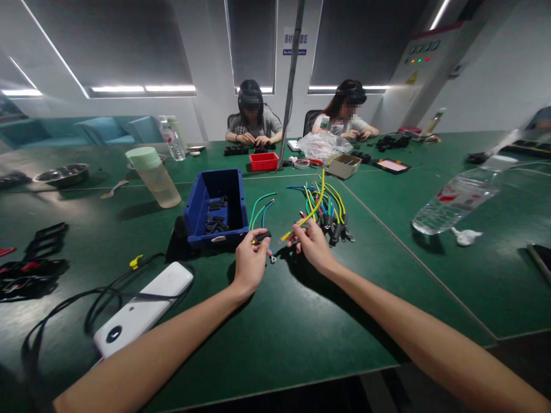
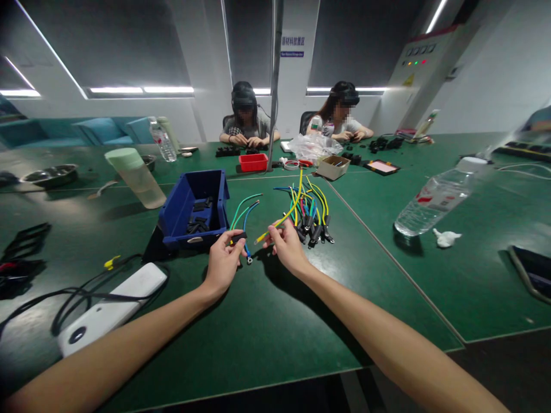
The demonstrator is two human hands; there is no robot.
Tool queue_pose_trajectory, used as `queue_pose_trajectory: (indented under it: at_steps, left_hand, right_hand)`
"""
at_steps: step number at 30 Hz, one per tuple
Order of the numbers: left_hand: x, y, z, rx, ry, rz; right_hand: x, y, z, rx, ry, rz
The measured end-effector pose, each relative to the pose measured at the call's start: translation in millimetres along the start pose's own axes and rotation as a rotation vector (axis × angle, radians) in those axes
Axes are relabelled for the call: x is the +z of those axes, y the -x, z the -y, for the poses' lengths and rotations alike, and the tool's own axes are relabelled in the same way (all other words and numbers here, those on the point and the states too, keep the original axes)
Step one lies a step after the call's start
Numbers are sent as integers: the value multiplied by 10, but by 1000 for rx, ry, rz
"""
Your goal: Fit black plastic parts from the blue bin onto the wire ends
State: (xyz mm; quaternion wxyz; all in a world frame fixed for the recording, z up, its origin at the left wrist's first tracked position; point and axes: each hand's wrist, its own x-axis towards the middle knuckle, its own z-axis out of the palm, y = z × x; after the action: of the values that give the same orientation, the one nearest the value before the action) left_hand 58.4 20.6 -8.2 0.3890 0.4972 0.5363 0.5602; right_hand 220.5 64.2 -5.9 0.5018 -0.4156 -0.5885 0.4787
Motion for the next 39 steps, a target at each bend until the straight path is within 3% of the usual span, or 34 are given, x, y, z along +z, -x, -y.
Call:
queue_pose_trajectory:
  at_steps: [17, 39]
  left_hand:
    - [3, 32, -66, -15, 40, 22]
    - [2, 32, -68, 4, 6, 38]
  right_hand:
    - [0, -14, 106, 90, -141, -161]
    - [11, 11, 121, 90, -228, -170]
